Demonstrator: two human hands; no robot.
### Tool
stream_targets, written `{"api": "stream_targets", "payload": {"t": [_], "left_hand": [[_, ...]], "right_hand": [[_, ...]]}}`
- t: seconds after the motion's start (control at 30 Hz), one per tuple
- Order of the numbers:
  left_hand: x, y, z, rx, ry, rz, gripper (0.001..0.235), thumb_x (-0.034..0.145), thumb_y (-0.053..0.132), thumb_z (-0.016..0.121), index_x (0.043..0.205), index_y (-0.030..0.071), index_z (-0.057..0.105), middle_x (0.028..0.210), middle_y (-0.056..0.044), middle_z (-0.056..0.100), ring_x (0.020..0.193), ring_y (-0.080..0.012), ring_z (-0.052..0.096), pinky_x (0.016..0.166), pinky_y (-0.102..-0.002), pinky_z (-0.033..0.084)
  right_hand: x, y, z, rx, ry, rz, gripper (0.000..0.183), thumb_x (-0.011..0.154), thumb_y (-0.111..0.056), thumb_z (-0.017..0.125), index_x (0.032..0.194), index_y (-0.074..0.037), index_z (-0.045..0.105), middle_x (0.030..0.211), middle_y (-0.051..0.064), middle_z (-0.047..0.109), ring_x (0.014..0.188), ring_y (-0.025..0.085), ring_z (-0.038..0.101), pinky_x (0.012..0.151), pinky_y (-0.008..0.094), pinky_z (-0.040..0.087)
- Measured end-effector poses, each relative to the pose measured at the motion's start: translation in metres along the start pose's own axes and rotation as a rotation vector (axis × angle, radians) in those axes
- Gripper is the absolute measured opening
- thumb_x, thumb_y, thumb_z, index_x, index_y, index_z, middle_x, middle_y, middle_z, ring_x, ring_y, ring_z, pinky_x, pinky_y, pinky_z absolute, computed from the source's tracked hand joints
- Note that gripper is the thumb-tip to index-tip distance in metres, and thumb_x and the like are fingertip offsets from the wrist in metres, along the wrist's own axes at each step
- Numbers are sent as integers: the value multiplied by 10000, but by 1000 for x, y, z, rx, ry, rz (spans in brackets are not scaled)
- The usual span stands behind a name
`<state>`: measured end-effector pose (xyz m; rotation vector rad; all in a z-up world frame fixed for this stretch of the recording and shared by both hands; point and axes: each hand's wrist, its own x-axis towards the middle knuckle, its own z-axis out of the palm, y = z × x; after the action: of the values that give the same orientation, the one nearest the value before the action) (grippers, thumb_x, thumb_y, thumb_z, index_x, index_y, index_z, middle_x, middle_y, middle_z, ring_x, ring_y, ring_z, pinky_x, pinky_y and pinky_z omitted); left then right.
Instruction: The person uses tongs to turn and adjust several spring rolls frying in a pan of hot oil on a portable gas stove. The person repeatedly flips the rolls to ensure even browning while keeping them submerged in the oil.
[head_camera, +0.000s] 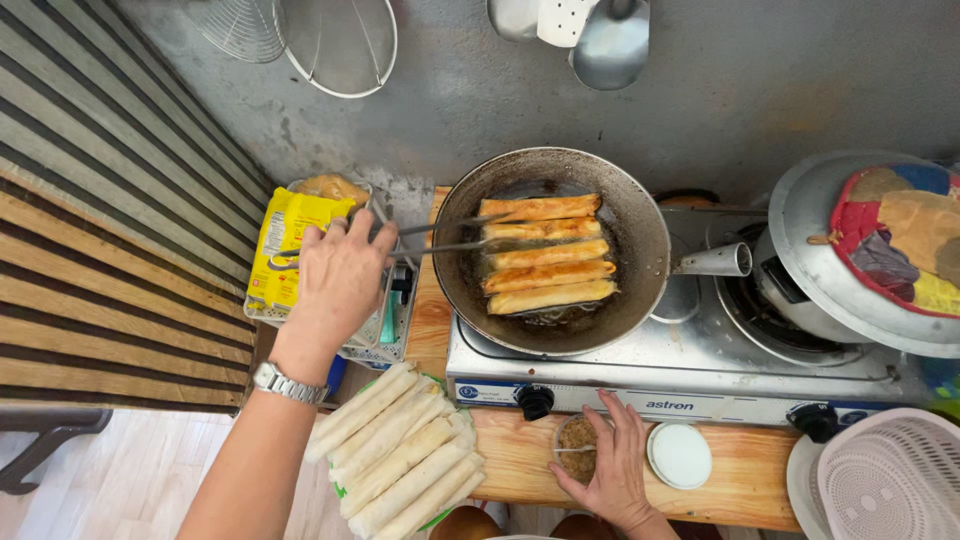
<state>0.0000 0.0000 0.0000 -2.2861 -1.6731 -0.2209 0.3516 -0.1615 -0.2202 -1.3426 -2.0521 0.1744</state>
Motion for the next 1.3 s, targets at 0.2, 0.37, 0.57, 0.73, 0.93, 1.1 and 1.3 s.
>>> {"api": "stream_targets", "payload": {"t": [0.2,0.37,0.57,0.73,0.93,1.1,1.3], "left_hand": [[-7,12,26,83,20,5,466,786,85,655,1247,147,674,1030,-77,619,967,-284,641,764,-448,456],[-7,18,42,77,17,50,431,823,96,633,1249,132,679,1034,-68,630,908,-277,660,775,-438,477],[28,-38,37,-35,-305,3,306,970,313,590,1243,248,713,1035,-77,725,935,-280,707,801,-448,536],[68,-74,31,-256,-595,-123,308,965,406,591,1198,274,744,1049,-77,768,1003,-309,718,881,-449,544],[72,-63,17,-97,-409,-45,277,924,378,642,1156,297,770,1055,-98,743,1027,-324,681,879,-482,524],[34,-35,-12,-5,-180,41,203,914,295,683,1082,203,752,1054,-69,731,881,-327,720,793,-467,552],[13,-29,-15,42,-236,5,250,873,290,695,1096,185,734,1079,-69,704,867,-327,721,797,-482,543]], "right_hand": [[5,-6,-5,1,-6,10,919,642,-439,839,1343,6,444,1456,265,373,1366,445,353,1142,627,218],[5,-8,-7,13,-4,10,919,642,-432,842,1342,10,441,1463,269,367,1363,453,357,1134,627,226],[5,-10,-7,5,5,12,916,646,-431,845,1340,11,443,1463,271,367,1362,456,359,1131,633,231],[5,-10,-7,-2,4,22,917,637,-431,848,1332,14,447,1455,280,365,1354,466,357,1124,639,233],[6,-10,-7,7,12,32,909,633,-420,851,1325,14,453,1457,278,363,1353,473,356,1120,639,240],[7,-8,-6,24,-1,43,911,632,-414,855,1324,21,452,1457,277,364,1349,478,354,1114,642,243],[3,-7,-5,25,-2,30,914,639,-423,848,1333,18,448,1463,270,365,1354,465,359,1124,639,248]]}}
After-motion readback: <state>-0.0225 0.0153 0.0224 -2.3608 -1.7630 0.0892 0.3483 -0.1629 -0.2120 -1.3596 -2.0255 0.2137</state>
